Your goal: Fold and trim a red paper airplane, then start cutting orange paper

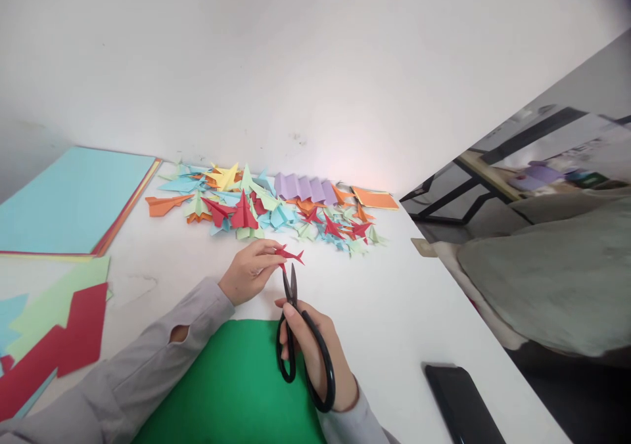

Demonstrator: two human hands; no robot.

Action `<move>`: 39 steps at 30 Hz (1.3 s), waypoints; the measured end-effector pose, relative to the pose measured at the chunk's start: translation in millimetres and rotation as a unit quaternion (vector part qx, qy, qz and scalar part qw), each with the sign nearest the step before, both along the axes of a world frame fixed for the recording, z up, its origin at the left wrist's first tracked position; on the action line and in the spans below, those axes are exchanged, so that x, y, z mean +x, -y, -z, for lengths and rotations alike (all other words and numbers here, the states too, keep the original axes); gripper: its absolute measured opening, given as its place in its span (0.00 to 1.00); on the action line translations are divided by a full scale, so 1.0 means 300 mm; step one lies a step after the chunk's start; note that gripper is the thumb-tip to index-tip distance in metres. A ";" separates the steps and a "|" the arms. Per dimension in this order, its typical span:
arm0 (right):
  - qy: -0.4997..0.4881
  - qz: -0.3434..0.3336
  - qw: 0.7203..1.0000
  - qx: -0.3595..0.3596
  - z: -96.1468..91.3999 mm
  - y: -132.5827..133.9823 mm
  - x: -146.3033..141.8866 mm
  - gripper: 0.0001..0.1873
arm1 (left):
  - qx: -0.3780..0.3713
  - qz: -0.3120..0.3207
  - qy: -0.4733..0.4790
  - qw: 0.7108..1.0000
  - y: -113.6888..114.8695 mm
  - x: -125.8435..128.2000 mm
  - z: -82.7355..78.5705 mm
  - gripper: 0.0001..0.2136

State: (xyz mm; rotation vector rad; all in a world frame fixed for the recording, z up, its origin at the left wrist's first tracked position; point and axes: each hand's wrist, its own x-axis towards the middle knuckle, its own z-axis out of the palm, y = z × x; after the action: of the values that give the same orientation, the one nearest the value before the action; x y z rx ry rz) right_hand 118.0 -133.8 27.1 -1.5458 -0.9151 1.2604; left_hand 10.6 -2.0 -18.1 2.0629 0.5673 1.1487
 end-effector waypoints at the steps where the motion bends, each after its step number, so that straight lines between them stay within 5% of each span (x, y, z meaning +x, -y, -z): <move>1: 0.004 0.000 1.000 0.000 -0.001 0.000 -0.001 0.24 | 0.002 -0.004 0.003 1.000 0.001 0.000 -0.002 0.09; 5: 0.015 0.005 1.000 -0.001 -0.007 0.003 -0.002 0.24 | -0.018 -0.012 0.021 1.000 0.006 0.002 -0.024 0.09; 8: 0.027 0.008 1.000 -0.004 -0.009 0.004 -0.001 0.25 | -0.105 0.002 0.050 0.993 0.003 0.004 -0.041 0.07; 13: 0.031 0.003 1.000 -0.004 -0.011 0.005 0.003 0.25 | -0.302 0.040 0.119 0.945 -0.009 0.009 -0.049 0.04; 17: 0.025 -0.002 1.000 0.002 -0.013 0.006 0.004 0.26 | -0.385 0.059 0.164 0.906 -0.010 0.011 -0.050 0.05; 27: 0.023 -0.023 0.999 -0.001 -0.005 0.010 0.015 0.25 | -0.455 0.066 0.152 0.875 -0.021 -0.001 -0.049 0.12; 39: 0.037 -0.027 0.999 -0.008 -0.008 0.009 0.016 0.24 | -0.458 0.073 0.145 0.874 -0.022 -0.006 -0.061 0.10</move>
State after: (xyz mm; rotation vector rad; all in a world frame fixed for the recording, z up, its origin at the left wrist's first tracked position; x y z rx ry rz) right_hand 122.9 -136.5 29.6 -1.5977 -1.0029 1.2589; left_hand 8.7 4.8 0.4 1.0716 0.6280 0.8294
